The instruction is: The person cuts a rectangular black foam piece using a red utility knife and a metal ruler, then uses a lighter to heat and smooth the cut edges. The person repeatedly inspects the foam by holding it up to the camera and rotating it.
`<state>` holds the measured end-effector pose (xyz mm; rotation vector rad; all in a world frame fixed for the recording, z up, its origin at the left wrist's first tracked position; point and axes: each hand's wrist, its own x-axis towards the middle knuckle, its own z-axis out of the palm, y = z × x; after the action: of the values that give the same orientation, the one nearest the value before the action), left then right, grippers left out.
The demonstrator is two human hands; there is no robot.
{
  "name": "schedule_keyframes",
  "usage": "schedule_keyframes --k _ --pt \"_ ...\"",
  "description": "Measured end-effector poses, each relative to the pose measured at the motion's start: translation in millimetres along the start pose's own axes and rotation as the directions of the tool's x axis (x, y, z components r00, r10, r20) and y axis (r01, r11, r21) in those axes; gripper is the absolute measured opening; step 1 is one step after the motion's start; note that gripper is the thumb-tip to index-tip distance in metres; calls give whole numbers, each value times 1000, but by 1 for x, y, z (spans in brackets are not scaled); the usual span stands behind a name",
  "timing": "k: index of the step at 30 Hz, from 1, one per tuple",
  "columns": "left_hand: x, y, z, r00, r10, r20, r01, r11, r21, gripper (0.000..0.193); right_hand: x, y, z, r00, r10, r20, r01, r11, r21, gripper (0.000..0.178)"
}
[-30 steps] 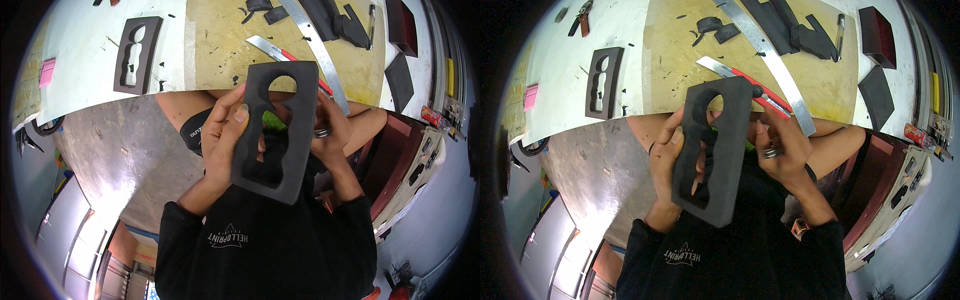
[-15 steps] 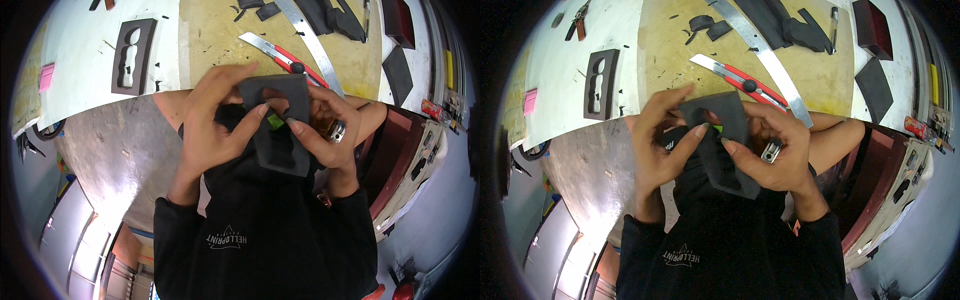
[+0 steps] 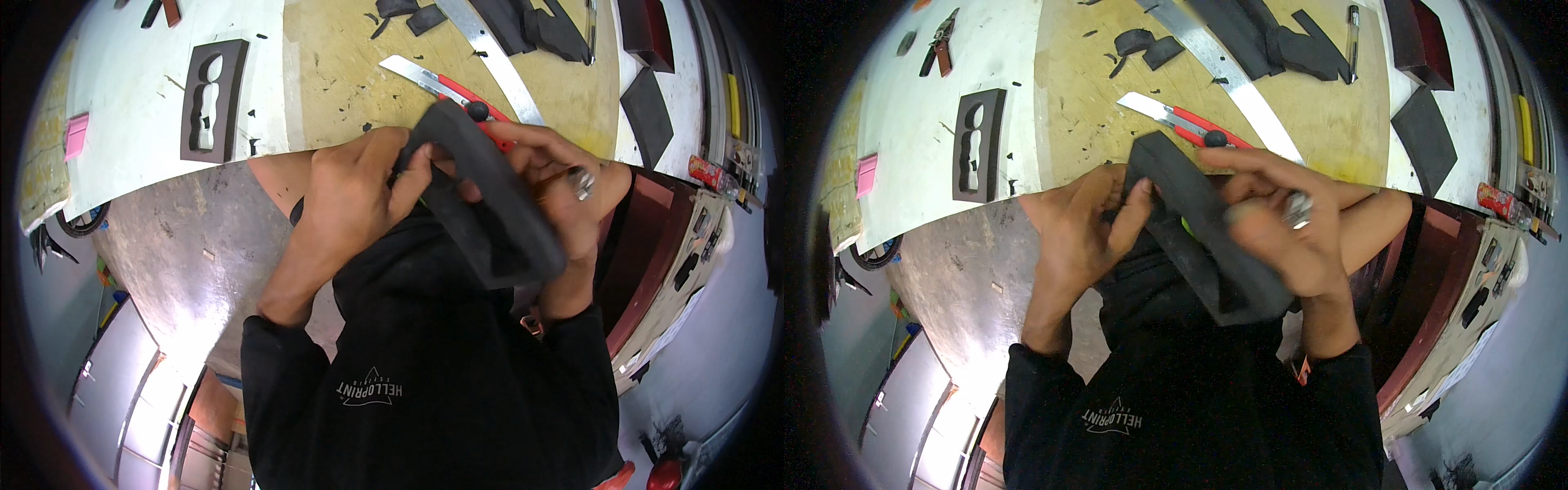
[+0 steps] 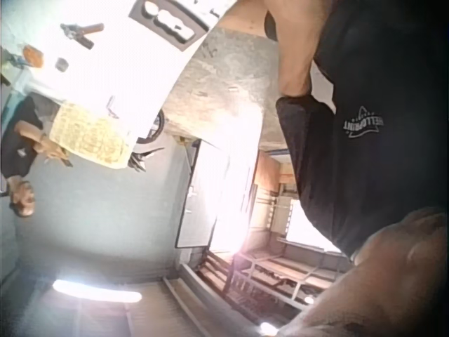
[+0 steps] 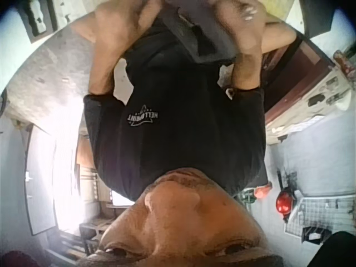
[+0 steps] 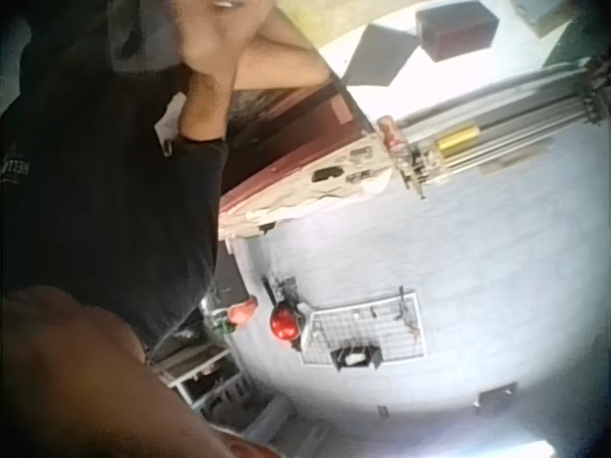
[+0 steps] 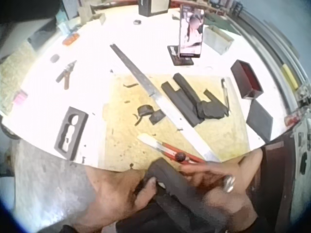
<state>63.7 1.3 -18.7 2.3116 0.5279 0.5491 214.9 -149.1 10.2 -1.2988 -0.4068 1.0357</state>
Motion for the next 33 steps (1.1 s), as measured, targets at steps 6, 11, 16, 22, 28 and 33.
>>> schedule_keyframes --k 6,11,16,22,28,33 --pt "-7 -5 9 938 -331 -99 319 940 -120 18 -21 9 -12 955 -298 -2 289 927 -240 68" --pt "-6 -9 22 903 -430 16 372 763 -529 35 -23 12 -11 910 -415 -13 372 829 -419 46" --pt "-11 -15 23 875 -458 155 473 742 -475 49 -20 -5 -7 837 -524 158 529 700 -479 44" --pt "-5 -4 21 870 -483 97 463 734 -497 48 -15 -11 -9 809 -537 240 585 690 -427 44" --pt "-3 0 16 970 -240 29 240 947 -212 45 -19 -15 -12 800 -559 216 592 678 -436 49" --pt "-7 0 16 945 -319 -66 298 929 -220 40 -22 -24 -5 789 -591 168 596 669 -444 53"
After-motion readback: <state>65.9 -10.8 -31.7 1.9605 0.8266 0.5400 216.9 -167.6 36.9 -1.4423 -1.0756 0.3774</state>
